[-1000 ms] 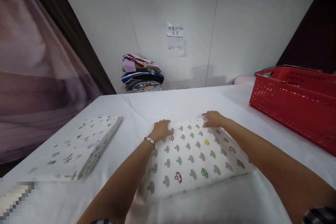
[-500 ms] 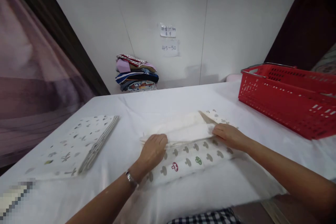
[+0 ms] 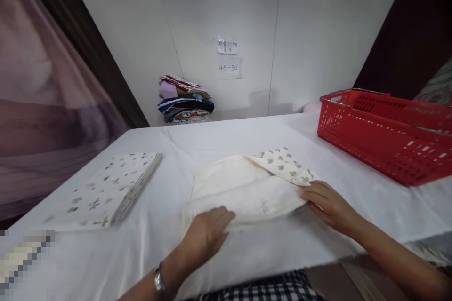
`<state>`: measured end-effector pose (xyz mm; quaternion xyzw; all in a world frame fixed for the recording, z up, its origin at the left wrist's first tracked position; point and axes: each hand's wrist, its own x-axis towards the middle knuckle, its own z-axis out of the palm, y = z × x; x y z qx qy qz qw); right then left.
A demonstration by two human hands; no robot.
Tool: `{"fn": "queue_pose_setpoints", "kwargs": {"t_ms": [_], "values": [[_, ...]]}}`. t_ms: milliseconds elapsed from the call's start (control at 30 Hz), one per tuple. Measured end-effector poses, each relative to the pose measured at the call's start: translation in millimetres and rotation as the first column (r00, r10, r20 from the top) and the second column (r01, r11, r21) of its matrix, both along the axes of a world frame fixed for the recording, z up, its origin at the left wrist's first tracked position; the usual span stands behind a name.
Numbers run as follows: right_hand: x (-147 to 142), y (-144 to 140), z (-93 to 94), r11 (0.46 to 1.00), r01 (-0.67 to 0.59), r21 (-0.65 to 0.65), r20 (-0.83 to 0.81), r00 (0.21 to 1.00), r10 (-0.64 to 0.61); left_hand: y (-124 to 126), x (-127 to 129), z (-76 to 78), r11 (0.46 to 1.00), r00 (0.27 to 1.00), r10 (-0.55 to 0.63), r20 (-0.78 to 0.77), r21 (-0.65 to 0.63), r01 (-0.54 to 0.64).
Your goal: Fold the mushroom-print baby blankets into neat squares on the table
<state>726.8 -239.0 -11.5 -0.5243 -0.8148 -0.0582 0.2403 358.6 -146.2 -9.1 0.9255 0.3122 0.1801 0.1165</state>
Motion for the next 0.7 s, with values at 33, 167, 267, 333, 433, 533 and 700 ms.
{"fn": "queue_pose_setpoints", "kwargs": {"t_ms": [33, 167, 267, 333, 433, 533, 700], "values": [[1.8, 4.5, 2.2, 1.0, 0.025, 0.017, -0.007, 1.0, -0.025, 12.0, 2.5, 7.3, 1.0, 0.999, 0.019, -0.035, -0.018, -0.019], [3.2, 41.7, 10.9, 0.989, 0.137, 0.052, -0.019, 0.991, -0.136, 71.6, 25.9, 31.0, 0.975, 0.964, 0.221, -0.148, 0.013, -0.222], [1.8, 85.2, 15.3, 0.98, 0.197, -0.026, 0.051, 0.979, -0.196, 118.7, 50.4, 30.3, 0.954, 0.933, 0.296, -0.207, 0.022, -0.298], [3.5, 115.3, 14.4, 0.961, 0.251, -0.119, 0.118, 0.964, -0.238, 147.0, 62.9, 21.5, 0.944, 0.909, 0.304, -0.284, -0.038, -0.327], [12.4, 152.8, 4.6, 0.917, 0.304, -0.259, 0.163, 0.949, -0.269, 180.2, 71.1, 5.8, 0.913, 0.878, 0.293, -0.378, -0.163, -0.375], [26.0, 176.8, -12.3, 0.862, 0.358, -0.36, 0.176, 0.933, -0.314, 200.4, 70.4, -2.9, 0.89, 0.867, 0.281, -0.411, -0.227, -0.396], [46.9, 196.4, -32.0, 0.761, 0.5, -0.414, 0.158, 0.863, -0.48, 210.1, 68.7, -3.2, 0.885, 0.87, 0.254, -0.423, -0.261, -0.385]]}}
